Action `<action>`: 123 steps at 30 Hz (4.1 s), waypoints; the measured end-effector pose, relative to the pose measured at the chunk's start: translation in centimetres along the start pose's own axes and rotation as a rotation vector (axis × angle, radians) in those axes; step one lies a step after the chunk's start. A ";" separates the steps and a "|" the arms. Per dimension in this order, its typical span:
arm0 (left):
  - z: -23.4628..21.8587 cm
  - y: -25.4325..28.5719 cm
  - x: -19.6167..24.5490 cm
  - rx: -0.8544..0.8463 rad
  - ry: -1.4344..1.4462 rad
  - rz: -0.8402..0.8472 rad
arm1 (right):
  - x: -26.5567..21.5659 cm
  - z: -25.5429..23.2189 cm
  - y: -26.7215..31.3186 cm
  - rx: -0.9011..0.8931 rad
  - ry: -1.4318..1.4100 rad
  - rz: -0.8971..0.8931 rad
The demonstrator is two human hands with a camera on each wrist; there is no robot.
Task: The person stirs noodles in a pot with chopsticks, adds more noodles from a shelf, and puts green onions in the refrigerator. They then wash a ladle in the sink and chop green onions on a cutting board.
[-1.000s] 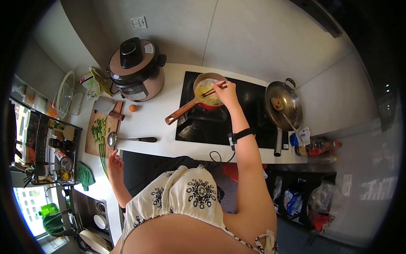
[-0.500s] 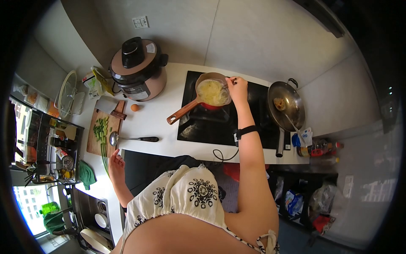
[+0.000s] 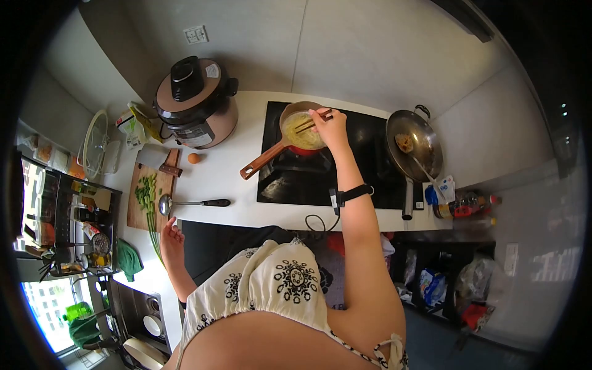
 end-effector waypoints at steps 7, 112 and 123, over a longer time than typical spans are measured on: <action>0.7 -0.6 -0.3 -0.014 -0.043 -0.016 | -1.6 -5.7 4.6 0.386 -0.012 0.026; 42.7 47.3 -36.5 -1.442 -0.519 -0.486 | 38.8 -86.7 54.1 -0.352 0.940 0.853; 41.5 46.7 -35.9 -1.441 -0.490 -0.482 | 38.3 -86.4 53.3 -0.279 1.126 0.914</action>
Point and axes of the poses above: each hand's wrist, its own y-axis away from the middle knuckle, its own z-axis out of the palm, x = y × z, the point moved 5 cm from there along -y, towards the middle knuckle, and after that the axes turned 6 degrees about y, right-handed, at the moved point
